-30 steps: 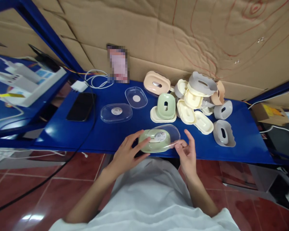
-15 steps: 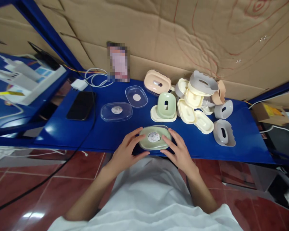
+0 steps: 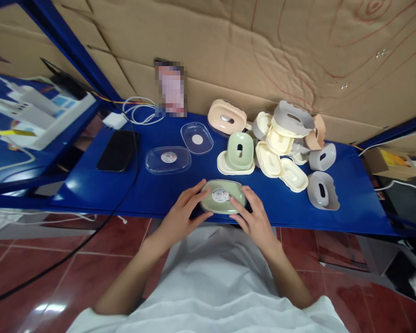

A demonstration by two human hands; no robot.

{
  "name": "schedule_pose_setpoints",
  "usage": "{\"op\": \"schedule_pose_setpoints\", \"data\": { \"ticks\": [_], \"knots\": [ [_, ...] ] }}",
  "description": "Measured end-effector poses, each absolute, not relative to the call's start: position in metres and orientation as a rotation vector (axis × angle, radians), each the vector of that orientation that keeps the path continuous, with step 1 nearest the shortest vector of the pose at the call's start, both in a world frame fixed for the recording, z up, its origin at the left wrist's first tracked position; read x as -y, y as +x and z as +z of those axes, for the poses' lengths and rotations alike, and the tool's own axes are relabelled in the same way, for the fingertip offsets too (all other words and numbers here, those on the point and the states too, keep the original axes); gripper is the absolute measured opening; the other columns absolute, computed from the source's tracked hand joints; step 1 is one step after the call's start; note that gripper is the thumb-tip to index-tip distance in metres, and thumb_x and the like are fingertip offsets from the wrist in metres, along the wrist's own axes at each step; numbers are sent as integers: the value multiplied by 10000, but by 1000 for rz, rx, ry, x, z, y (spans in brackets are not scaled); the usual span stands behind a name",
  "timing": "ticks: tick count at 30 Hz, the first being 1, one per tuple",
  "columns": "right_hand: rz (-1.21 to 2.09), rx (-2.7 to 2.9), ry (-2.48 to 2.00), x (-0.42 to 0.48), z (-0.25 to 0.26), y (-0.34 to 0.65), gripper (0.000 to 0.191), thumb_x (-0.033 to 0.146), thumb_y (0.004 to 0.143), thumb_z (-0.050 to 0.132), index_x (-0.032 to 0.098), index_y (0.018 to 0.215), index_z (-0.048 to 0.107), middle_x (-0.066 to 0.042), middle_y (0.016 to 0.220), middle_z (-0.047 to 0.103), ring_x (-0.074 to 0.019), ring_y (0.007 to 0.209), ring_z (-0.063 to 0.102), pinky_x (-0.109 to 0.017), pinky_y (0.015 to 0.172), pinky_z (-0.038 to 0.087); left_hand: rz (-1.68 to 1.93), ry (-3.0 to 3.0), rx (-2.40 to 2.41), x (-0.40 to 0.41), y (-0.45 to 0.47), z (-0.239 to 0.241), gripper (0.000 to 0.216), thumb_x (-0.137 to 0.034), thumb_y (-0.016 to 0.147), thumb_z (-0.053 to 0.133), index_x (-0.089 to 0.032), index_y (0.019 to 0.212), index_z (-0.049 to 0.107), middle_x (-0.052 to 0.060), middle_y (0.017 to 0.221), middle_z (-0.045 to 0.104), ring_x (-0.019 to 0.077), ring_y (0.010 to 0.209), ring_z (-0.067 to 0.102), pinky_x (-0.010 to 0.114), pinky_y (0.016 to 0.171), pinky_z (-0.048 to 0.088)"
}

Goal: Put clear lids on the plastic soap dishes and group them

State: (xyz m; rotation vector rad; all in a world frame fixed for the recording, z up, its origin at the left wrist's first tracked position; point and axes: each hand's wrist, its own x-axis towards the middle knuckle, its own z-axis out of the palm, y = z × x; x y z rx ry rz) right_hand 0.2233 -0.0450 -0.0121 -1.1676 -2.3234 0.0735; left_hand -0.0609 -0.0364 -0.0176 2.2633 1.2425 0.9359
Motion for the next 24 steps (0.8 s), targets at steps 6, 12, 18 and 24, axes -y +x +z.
{"op": "schedule_pose_setpoints", "data": {
  "ticks": [6,12,18,24],
  "knots": [
    [71,2345,-1194,47,-10,226,602,289,1062,665,346,1636,494,-115,1678,497,-339,1608,403,-586,1239,478,917,2342,-1390,24,-79,-9,622,-334,1113,533,-278,1698,327,159,1732,412,322,1577,450,535,1253,446],
    [47,2232,-1335,50,-15,235,589,312,1074,640,353,1638,478,-135,1652,493,-362,1582,426,-616,1215,491,764,2388,-1971,1,-100,-11,507,-373,1095,531,-153,1550,578,223,1662,493,460,1554,426,686,1253,322],
    [59,2179,-1379,52,-16,233,641,310,1074,633,377,1674,417,-131,1675,461,-366,1585,417,-627,1246,457,673,2402,-2069,25,-98,-11,387,-369,1093,549,-252,1425,710,164,1476,654,398,1346,592,583,1130,423],
    [195,2349,-1208,27,-1,216,730,318,1128,501,280,1766,148,-153,1765,359,-306,1666,299,-590,1318,372,889,2427,-1930,40,-82,-13,557,-326,1070,593,-270,1619,512,210,1658,475,416,1416,552,586,1134,416]
  ]
}}
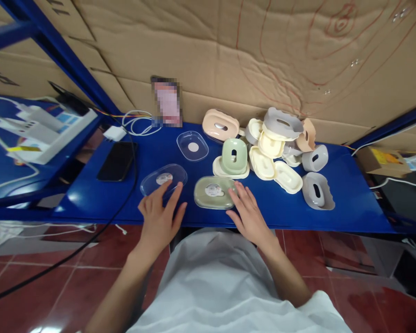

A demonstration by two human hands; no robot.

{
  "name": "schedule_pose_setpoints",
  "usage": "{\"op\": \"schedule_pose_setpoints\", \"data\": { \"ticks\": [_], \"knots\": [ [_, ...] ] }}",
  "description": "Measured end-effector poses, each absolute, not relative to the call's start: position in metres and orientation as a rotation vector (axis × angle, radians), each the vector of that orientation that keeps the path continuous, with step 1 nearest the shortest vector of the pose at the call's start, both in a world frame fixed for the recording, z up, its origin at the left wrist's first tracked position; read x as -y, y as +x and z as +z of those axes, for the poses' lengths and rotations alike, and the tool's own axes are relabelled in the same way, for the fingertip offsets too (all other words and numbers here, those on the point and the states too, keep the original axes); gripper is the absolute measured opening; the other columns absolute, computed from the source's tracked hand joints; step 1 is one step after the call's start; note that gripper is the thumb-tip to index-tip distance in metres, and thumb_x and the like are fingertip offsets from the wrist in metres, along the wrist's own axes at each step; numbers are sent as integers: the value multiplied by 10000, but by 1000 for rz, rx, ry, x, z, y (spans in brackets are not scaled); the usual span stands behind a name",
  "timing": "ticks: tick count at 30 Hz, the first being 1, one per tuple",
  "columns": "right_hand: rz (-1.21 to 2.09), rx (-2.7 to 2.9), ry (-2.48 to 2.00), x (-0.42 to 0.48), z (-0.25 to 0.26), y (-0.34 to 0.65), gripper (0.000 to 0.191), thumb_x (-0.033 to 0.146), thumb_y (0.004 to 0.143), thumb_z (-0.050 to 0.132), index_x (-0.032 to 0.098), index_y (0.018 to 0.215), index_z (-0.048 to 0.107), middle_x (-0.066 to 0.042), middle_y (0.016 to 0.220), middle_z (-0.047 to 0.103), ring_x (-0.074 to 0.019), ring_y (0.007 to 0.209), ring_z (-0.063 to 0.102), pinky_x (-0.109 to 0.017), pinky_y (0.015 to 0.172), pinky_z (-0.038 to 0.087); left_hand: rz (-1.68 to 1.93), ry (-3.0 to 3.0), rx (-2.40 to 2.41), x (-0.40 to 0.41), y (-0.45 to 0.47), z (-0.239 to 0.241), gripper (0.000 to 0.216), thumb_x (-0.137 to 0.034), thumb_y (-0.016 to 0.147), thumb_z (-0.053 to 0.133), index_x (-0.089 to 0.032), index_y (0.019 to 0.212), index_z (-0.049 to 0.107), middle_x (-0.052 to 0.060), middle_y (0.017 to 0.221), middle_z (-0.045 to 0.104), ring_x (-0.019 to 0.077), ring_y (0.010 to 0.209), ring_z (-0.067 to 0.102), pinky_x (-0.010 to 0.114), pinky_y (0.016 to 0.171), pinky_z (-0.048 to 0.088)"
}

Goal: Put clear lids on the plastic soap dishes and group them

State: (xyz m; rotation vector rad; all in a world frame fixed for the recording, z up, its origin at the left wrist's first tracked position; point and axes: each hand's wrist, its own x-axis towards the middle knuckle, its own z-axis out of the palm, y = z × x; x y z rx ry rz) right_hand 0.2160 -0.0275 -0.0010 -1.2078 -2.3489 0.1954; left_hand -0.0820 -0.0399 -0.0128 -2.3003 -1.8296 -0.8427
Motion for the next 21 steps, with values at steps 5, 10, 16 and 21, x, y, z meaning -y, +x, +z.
{"op": "schedule_pose_setpoints", "data": {
  "ticks": [5,10,16,21],
  "knots": [
    [212,2261,-1247,-4,5,225,579,228,1144,356,244,1721,317,-119,1605,599,-248,1555,500,-531,1287,409,-928,-2701,1490,35,-70,-15,576,-297,1045,646,-364,1600,507,136,1692,466,380,1519,486,574,1205,414],
    [171,2249,-1358,-14,-5,242,463,267,1140,402,220,1576,550,-123,1558,635,-290,1472,565,-516,1189,477,-1151,-2624,1496,30,-69,-22,451,-258,1005,716,-331,1440,623,126,1529,585,339,1424,572,554,1186,476],
    [128,2266,-1450,-10,-11,238,394,328,1127,489,185,1455,655,-170,1412,671,-319,1269,646,-498,1060,526,-1122,-2543,1521,32,-66,-26,458,-263,987,755,-306,1428,637,140,1494,593,343,1382,589,549,1159,496],
    [164,2214,-1304,5,-2,235,446,383,1128,515,232,1544,572,-151,1410,673,-303,1322,633,-496,1112,523,-1143,-2560,1488,33,-68,-26,512,-237,991,740,-333,1478,613,132,1504,592,336,1380,589,544,1164,497]
  ]
}}
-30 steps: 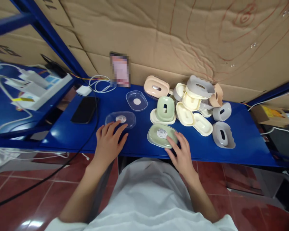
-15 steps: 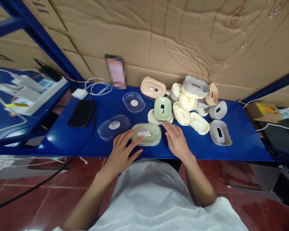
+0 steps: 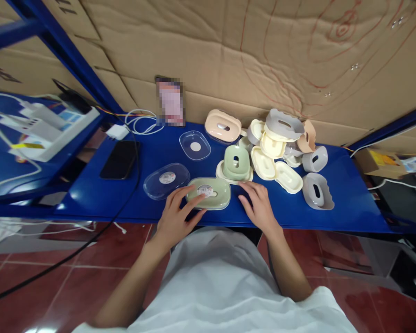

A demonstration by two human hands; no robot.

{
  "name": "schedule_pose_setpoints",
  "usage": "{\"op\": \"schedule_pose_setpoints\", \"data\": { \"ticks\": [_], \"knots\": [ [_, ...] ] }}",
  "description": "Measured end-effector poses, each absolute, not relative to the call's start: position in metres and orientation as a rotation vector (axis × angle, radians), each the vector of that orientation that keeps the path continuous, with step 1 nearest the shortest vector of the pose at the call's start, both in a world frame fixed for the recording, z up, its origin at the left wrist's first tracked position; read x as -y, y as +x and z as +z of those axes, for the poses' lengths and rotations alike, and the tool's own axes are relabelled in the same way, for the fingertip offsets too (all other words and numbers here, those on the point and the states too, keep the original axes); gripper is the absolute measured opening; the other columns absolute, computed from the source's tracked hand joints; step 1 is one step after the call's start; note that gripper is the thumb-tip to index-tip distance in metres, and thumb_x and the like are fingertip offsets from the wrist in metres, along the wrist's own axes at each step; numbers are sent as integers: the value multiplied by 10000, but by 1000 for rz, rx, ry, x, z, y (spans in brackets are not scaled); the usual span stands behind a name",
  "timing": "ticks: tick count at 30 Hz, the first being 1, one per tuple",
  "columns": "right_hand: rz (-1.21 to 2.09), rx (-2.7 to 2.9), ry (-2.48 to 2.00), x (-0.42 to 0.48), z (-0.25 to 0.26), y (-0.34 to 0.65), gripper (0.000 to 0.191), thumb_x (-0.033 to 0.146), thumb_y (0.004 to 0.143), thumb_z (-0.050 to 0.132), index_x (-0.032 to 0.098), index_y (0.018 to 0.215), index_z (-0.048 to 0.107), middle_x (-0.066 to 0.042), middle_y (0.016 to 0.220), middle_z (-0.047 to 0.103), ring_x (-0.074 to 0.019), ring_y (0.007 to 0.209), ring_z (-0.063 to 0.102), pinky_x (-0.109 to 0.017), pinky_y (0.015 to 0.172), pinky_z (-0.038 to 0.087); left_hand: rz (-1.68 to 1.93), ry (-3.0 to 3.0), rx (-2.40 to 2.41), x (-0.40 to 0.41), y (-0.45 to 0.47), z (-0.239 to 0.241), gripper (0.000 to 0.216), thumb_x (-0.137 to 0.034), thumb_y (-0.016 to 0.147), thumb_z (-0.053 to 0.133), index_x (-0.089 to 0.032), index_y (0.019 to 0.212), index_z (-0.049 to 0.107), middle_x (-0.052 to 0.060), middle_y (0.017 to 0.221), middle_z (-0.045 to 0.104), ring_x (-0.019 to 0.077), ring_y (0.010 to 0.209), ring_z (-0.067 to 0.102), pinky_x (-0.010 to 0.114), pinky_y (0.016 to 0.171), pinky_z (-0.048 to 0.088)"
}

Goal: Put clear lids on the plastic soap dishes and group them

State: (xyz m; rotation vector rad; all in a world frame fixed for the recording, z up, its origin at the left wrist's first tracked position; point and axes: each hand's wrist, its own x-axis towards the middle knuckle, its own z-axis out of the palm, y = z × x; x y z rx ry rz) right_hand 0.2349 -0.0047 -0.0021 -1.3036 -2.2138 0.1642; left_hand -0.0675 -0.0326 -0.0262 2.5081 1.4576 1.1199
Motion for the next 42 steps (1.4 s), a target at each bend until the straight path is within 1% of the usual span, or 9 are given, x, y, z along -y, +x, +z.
{"op": "schedule_pose_setpoints", "data": {
  "ticks": [3,6,11,15,22,26,29,35,42],
  "knots": [
    [190,2324,-1156,17,2,229,610,492,1083,603,265,1632,466,-163,1636,513,-334,1540,474,-538,1222,467,1074,2543,-1374,35,-68,-26,567,-206,1002,707,-351,1532,569,128,1518,588,326,1392,588,530,1173,493],
    [169,2436,-1122,26,0,220,549,421,1094,599,274,1613,499,-152,1685,460,-334,1571,435,-548,1247,449,1049,2571,-1356,35,-70,-23,603,-210,1004,697,-347,1567,529,143,1545,571,334,1405,587,522,1160,498],
    [169,2230,-1335,41,-10,200,445,392,1082,618,316,1521,610,-163,1527,563,-289,1214,676,-498,1069,595,1020,2428,-1810,30,-87,-14,566,-266,1006,671,-342,1554,551,157,1662,477,428,1514,491,658,1198,411],
    [208,2122,-1395,45,-10,181,447,390,1082,615,286,1517,617,-179,1459,560,-247,1068,701,-428,986,646,932,2315,-1997,41,-107,-10,456,-277,1018,646,-311,1472,618,145,1556,596,435,1496,518,648,1161,464],
    [341,2249,-1249,15,10,166,562,281,1142,407,265,1702,366,-121,1654,516,-245,1475,567,-402,1173,552,908,2443,-1749,85,-115,-15,256,-246,994,683,-275,1249,695,127,1412,685,392,1383,625,602,1086,544],
    [161,2187,-1358,1,8,185,443,248,1136,421,233,1552,573,-113,1474,690,-265,1409,609,-488,1216,447,830,2569,-1482,88,-95,-18,305,-217,1009,648,-307,1296,694,98,1435,702,347,1399,623,577,1122,525],
    [32,2178,-1495,0,1,206,394,282,1130,475,213,1490,619,-137,1431,707,-299,1359,620,-536,1197,384,786,2644,-1309,78,-74,-20,382,-187,1021,622,-309,1380,675,97,1476,692,320,1438,602,546,1164,495],
    [56,2186,-1539,3,-7,239,310,260,1114,532,264,1339,744,-87,1149,748,-259,1064,657,-458,1016,436,845,2661,-1224,56,-53,-18,368,-207,1033,653,-294,1389,678,102,1461,705,310,1381,649,504,1137,501],
    [273,2233,-1351,23,-2,252,275,339,1117,571,301,1291,780,-79,1240,720,-234,1109,669,-428,1001,466,1174,2430,-1367,54,-51,-17,446,-219,1037,678,-318,1463,586,99,1406,710,294,1336,673,479,1082,559]
  ]
}}
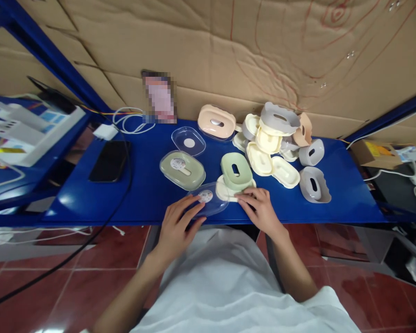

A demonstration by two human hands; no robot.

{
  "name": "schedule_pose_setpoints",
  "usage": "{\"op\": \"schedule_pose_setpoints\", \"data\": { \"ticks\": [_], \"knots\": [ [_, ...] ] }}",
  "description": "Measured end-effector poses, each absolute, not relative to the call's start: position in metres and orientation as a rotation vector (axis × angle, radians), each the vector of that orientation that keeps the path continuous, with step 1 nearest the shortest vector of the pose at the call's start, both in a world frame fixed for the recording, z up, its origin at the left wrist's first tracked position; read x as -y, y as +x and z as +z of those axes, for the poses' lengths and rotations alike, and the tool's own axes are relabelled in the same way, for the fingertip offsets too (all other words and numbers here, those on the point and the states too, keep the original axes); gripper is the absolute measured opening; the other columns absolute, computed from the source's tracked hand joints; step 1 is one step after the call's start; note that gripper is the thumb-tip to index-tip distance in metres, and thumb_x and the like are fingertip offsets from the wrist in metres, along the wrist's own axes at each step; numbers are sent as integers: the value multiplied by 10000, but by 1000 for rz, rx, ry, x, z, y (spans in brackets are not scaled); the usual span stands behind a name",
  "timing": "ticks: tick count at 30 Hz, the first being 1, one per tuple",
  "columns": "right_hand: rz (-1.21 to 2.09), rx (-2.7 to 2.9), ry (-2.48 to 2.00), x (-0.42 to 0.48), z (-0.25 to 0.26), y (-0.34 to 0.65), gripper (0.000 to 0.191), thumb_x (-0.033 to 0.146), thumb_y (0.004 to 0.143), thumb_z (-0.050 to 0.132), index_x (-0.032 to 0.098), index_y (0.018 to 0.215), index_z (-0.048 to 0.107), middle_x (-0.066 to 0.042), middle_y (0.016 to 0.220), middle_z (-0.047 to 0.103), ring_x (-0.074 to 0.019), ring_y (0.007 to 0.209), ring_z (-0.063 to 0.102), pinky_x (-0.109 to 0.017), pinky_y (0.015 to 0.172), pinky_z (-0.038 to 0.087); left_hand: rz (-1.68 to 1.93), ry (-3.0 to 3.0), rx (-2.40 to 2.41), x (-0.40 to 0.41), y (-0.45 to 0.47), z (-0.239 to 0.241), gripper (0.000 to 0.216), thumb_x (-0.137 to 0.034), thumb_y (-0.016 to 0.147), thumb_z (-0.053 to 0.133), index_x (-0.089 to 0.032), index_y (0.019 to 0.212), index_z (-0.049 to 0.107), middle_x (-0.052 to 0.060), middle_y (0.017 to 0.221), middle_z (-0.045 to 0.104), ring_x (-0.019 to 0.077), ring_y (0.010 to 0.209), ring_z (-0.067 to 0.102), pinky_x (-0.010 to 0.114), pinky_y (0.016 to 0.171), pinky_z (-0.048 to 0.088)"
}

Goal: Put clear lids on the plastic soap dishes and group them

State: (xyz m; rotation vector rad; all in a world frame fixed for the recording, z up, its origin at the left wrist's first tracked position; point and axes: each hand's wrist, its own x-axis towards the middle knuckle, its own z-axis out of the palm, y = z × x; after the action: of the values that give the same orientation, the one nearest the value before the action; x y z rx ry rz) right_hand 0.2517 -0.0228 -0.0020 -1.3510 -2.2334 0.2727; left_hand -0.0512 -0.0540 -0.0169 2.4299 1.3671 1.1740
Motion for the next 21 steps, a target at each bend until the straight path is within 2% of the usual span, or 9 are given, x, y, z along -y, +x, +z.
{"op": "schedule_pose_setpoints", "data": {
  "ticks": [3,5,9,13,15,18,21],
  "knots": [
    [336,2285,-1281,34,-2,251,274,377,1108,588,306,1292,779,-97,1548,604,-252,1221,663,-441,1039,491,1180,2442,-1402,50,-45,-18,425,-223,1032,694,-305,1439,601,105,1399,709,298,1326,677,474,1074,557],
    [304,2259,-1286,37,-2,251,279,369,1109,582,291,1301,769,-102,1648,526,-262,1251,663,-452,1059,504,1173,2457,-1410,48,-41,-19,415,-217,1027,705,-288,1425,609,114,1396,710,302,1330,674,467,1068,551],
    [94,2154,-1349,28,5,246,339,295,1124,519,246,1403,703,-140,1609,572,-282,1222,682,-464,1042,526,1220,2489,-1392,50,-41,-21,389,-203,1016,717,-269,1390,635,116,1369,729,305,1324,683,451,1063,531],
    [-25,2288,-1390,-4,13,227,492,404,1125,526,219,1580,561,-147,1581,606,-301,1172,703,-444,976,554,1257,2570,-1410,65,-58,-22,381,-172,981,758,-245,1342,664,130,1311,753,325,1293,700,463,1061,511],
    [-44,2315,-1419,-20,13,218,523,465,1102,570,196,1550,594,-147,1465,690,-304,1131,714,-432,940,566,1232,2581,-1500,74,-72,-23,400,-155,965,770,-248,1340,667,131,1303,753,336,1285,702,479,1068,506],
    [-19,2252,-1413,-31,10,214,389,433,1089,611,202,1383,719,-123,1289,754,-286,1120,723,-406,927,575,1203,2525,-1680,83,-97,-26,430,-131,948,771,-252,1348,666,135,1321,737,350,1303,688,504,1089,505],
    [54,2169,-1312,-23,12,225,298,377,1101,599,229,1315,745,-105,1264,754,-265,1148,717,-403,986,568,1149,2453,-1792,82,-116,-29,429,-138,963,743,-245,1369,655,156,1380,696,368,1365,646,535,1121,505]
  ]
}}
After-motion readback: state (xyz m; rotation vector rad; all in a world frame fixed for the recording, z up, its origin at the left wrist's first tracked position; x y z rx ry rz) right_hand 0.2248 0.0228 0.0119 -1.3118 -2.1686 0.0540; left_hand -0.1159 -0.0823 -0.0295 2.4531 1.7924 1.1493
